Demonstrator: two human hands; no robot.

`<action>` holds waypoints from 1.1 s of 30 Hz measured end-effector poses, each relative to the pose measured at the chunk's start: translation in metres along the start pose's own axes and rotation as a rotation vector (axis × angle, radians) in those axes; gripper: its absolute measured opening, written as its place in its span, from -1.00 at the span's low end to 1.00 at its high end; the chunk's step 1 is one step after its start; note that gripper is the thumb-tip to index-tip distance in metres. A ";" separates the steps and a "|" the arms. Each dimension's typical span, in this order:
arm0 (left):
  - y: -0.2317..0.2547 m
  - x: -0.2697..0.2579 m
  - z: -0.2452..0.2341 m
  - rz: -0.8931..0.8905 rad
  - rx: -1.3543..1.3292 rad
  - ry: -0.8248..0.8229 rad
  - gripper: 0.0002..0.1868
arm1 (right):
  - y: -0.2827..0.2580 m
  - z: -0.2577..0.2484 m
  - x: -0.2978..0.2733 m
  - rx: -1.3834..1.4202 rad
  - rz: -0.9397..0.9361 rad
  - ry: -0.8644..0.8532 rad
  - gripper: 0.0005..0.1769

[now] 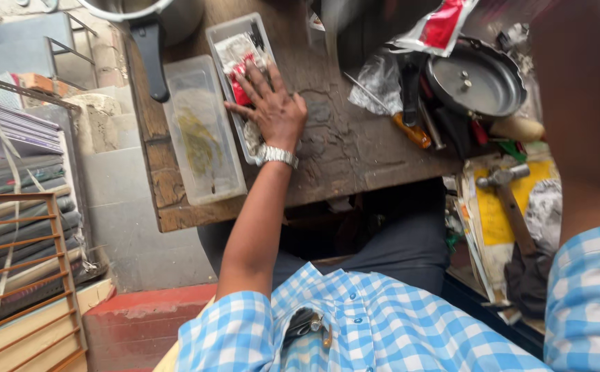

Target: The person disassembles a metal pressure cooker lid using a hammer and screwdriver, then opens a rectangular electrical device and adjusts internal components with a screwdriver. The person handles screws, a metal lid, and the electrical device throughout the task.

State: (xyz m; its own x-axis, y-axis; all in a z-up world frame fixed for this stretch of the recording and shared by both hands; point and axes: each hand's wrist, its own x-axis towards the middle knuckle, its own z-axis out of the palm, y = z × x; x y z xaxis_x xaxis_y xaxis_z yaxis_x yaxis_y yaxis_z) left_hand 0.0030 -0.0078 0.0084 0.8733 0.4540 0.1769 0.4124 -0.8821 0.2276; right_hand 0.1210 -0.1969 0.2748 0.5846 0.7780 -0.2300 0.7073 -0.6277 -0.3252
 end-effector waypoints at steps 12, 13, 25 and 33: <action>0.000 -0.001 -0.003 0.011 0.037 0.029 -0.13 | -0.029 0.180 -0.092 -0.108 -0.140 0.825 -0.52; 0.002 -0.001 -0.005 0.005 0.036 0.014 -0.12 | -0.033 0.206 -0.108 0.096 -0.030 0.927 -0.56; 0.028 -0.064 0.022 0.640 -0.160 0.280 -0.45 | 0.007 0.348 -0.145 0.112 0.178 0.995 -0.78; 0.081 -0.059 -0.036 0.690 -0.051 0.148 -0.17 | 0.008 0.344 -0.143 0.081 0.172 1.023 -0.76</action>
State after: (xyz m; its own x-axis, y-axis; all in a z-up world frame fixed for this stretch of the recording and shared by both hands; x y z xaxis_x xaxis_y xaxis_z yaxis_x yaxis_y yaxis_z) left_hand -0.0239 -0.1016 0.0508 0.8850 -0.1913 0.4244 -0.2388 -0.9692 0.0610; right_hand -0.0942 -0.3037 -0.0105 0.7599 0.2595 0.5960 0.5755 -0.6948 -0.4313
